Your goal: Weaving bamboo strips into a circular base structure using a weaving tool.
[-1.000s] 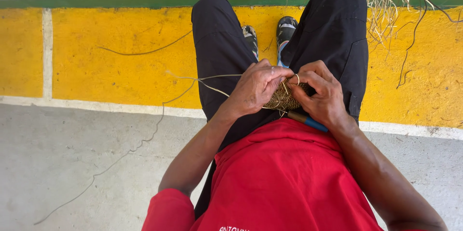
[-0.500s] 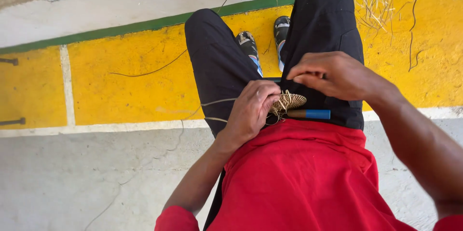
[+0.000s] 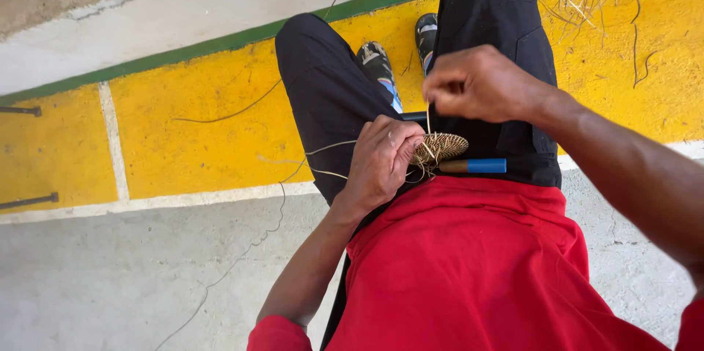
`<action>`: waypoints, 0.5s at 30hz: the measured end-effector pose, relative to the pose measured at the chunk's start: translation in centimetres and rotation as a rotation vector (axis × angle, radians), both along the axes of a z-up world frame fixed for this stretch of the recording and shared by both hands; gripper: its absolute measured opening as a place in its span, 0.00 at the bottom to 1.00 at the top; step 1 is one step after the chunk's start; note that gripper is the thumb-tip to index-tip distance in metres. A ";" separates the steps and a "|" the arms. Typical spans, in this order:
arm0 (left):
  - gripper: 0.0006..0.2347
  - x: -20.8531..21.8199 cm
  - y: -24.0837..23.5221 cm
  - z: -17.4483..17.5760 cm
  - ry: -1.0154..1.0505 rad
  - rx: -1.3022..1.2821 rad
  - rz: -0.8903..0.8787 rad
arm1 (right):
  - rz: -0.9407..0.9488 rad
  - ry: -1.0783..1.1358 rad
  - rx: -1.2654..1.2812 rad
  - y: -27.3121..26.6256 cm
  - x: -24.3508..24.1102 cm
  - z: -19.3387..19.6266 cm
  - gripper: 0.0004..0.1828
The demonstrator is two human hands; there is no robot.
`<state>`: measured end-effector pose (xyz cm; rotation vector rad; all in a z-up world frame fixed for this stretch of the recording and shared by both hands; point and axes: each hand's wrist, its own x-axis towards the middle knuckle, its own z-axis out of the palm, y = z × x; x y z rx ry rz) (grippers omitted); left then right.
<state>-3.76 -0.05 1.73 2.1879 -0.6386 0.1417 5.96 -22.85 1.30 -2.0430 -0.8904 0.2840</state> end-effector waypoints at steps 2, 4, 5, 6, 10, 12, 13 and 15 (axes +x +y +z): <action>0.05 0.9 0.0 0.4 0.015 0.000 -0.006 | -0.127 -0.044 0.119 -0.6 0.6 0.1 0.05; 0.06 1.0 0.4 0.5 0.140 -0.048 -0.009 | -0.318 0.447 0.052 -1.0 0.0 0.8 0.09; 0.06 1.4 0.2 0.7 0.137 -0.046 0.000 | -0.308 0.445 0.053 -0.8 -0.6 0.9 0.09; 0.07 1.7 0.0 0.7 0.162 -0.031 0.004 | -0.171 0.295 0.117 -0.7 -1.2 0.9 0.10; 0.07 1.5 -0.6 0.5 0.208 0.009 0.035 | -0.128 -0.089 0.037 0.2 -2.5 -0.8 0.13; 0.07 1.7 -0.8 0.2 0.184 0.009 0.002 | -0.143 -0.238 0.043 0.4 -1.8 -0.6 0.15; 0.07 1.6 -0.7 0.0 0.178 0.009 -0.023 | -0.150 -0.368 0.047 0.7 -1.7 -0.7 0.18; 0.07 1.8 -0.9 -0.1 0.153 0.025 -0.037 | -0.154 -0.461 0.033 0.7 -0.3 -1.4 0.18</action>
